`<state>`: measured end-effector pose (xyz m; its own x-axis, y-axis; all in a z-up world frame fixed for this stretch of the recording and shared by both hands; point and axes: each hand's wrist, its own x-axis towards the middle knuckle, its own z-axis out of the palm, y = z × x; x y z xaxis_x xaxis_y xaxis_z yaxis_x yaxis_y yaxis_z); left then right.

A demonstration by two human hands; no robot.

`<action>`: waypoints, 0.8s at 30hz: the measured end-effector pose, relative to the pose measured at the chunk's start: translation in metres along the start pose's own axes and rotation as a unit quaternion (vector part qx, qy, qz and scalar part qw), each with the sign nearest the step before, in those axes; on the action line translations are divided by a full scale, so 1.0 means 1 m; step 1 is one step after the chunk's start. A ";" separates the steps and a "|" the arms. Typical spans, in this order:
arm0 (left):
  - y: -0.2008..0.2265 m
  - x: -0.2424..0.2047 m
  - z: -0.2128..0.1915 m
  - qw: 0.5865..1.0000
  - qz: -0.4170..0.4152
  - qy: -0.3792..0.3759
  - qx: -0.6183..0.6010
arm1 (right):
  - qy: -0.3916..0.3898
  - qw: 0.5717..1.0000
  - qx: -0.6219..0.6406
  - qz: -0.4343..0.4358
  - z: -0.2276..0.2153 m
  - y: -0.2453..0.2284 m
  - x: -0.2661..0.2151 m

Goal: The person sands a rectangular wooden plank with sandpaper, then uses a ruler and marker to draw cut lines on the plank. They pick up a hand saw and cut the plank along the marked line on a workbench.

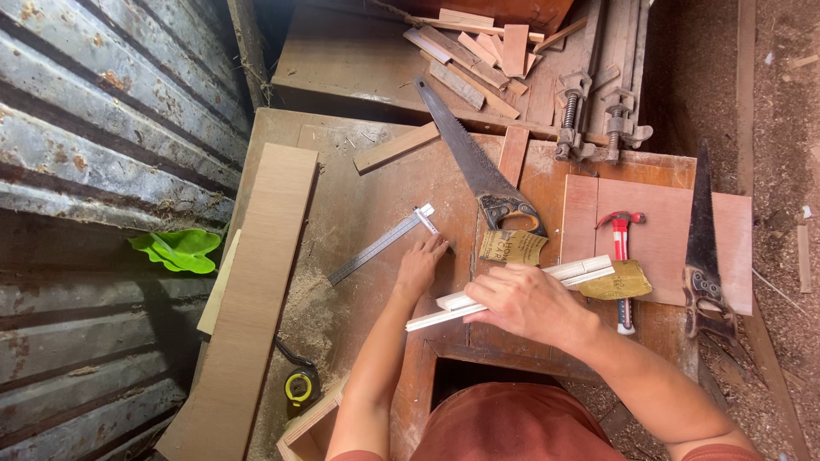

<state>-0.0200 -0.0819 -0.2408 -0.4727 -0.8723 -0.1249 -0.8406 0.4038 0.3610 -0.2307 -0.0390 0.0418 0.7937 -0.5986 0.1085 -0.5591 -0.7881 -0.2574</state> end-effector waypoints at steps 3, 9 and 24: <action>0.001 -0.002 0.001 0.999 -0.023 0.000 0.033 | 0.004 1.000 0.004 -0.001 0.008 0.001 -0.005; -0.011 -0.003 0.002 0.995 -0.014 0.020 0.098 | 0.009 1.000 0.013 -0.004 0.002 -0.001 -0.004; 0.038 -0.098 -0.159 0.757 0.014 0.205 -0.620 | 0.026 0.999 0.020 -0.005 -0.015 -0.001 0.008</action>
<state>0.0365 -0.0244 -0.0682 -0.1498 -0.9832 0.1040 0.1831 0.0757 0.9802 -0.2275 -0.0451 0.0574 0.7847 -0.5987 0.1604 -0.5408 -0.7878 -0.2948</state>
